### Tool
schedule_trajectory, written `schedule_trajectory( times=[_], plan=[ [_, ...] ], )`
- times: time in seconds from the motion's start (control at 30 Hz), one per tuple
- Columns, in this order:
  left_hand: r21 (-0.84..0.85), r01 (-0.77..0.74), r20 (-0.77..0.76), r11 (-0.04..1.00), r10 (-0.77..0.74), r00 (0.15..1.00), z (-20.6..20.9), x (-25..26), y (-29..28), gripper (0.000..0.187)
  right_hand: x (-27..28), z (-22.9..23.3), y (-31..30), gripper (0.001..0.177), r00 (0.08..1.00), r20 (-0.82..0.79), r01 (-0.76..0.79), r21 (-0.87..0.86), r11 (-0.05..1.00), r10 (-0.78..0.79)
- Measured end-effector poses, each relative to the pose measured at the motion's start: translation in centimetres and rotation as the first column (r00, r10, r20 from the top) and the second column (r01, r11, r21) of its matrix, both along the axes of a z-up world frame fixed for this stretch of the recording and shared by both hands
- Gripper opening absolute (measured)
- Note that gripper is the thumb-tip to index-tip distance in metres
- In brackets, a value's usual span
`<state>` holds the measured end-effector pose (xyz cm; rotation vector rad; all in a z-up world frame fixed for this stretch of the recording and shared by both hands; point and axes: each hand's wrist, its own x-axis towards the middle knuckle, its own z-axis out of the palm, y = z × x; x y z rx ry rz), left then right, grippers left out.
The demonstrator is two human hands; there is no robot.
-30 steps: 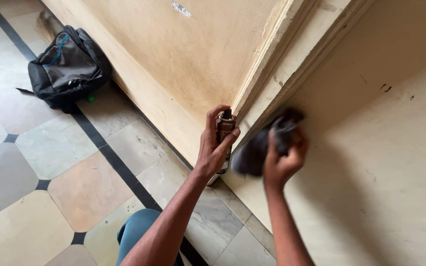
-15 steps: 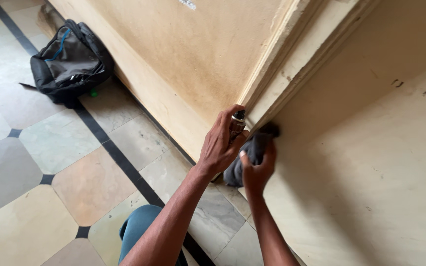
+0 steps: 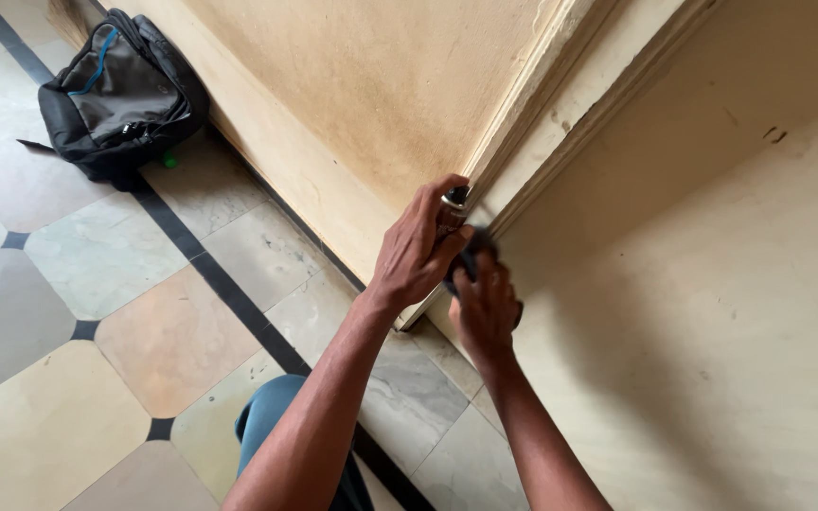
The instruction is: The person sprays a cleaning solution onto a wooden door and wipes the surface with a dark cloth. They repeatedly spray and wipe different sections of the door, including the area around the latch and the lower edge.
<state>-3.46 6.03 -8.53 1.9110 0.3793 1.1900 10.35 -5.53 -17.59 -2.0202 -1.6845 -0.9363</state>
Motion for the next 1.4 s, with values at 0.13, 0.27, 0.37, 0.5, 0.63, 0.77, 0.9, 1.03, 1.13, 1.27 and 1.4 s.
schedule_trajectory(
  times=[0.13, 0.27, 0.37, 0.5, 0.63, 0.77, 0.9, 1.03, 1.13, 1.27, 1.4],
  plan=[
    [-0.025, 0.018, -0.038, 1.0, -0.019, 0.999, 0.5, -0.1, -0.6, 0.051, 0.0, -2.8, -2.1, 0.058, 0.966, -0.222, 0.085, -0.205, 0.975, -0.131],
    [-0.024, 0.019, -0.055, 1.0, -0.02, 0.998, 0.9, -0.5, -0.7, 0.052, 1.3, 2.5, -2.0, 0.057, 0.899, -0.434, 0.203, 0.289, 0.936, -0.06],
    [-0.024, 0.036, -0.084, 0.999, -0.038, 0.996, 1.1, -0.1, -1.1, 0.05, 2.3, 7.2, -1.7, 0.047, 0.899, -0.386, 0.009, 0.487, 0.873, 0.206],
    [0.054, 0.053, -0.093, 0.997, -0.048, 0.994, 1.3, 0.4, -1.3, 0.05, 1.5, 6.4, -0.2, 0.043, 0.904, -0.327, -0.093, 0.481, 0.872, 0.276],
    [0.067, 0.046, -0.071, 0.997, -0.041, 0.997, 0.8, 0.6, -1.1, 0.05, 0.6, -2.7, -0.2, 0.032, 0.912, -0.408, 0.052, 0.21, 0.976, 0.039],
    [0.043, 0.057, -0.078, 0.997, -0.054, 0.996, 0.4, 1.0, -1.3, 0.051, 1.4, -9.9, -2.9, 0.036, 0.806, -0.572, 0.108, -0.117, 0.987, -0.156],
    [0.009, 0.087, -0.188, 0.996, -0.083, 0.979, 0.5, 1.2, -0.8, 0.055, 2.2, -7.7, -2.9, 0.041, 0.517, -0.855, 0.361, 0.179, 0.915, -0.037],
    [0.047, 0.08, -0.189, 0.996, -0.07, 0.98, -0.6, 1.1, -0.8, 0.056, 1.5, -3.0, -1.0, 0.049, 0.437, -0.838, 0.342, 0.49, 0.802, 0.326],
    [0.017, 0.078, -0.164, 0.997, -0.074, 0.984, -0.9, 1.4, -0.9, 0.059, 0.3, -2.1, 0.9, 0.052, 0.584, -0.746, 0.216, 0.522, 0.825, 0.319],
    [-0.073, 0.081, -0.182, 0.994, -0.093, 0.979, -0.6, 1.7, -0.9, 0.056, -0.2, -4.3, 2.8, 0.047, 0.594, -0.775, 0.237, 0.426, 0.873, 0.216],
    [-0.1, 0.027, -0.251, 0.995, -0.051, 0.967, -0.7, 2.2, -1.3, 0.057, 0.3, -6.1, 1.8, 0.055, 0.539, -0.82, 0.237, 0.368, 0.899, 0.193]
  ],
)
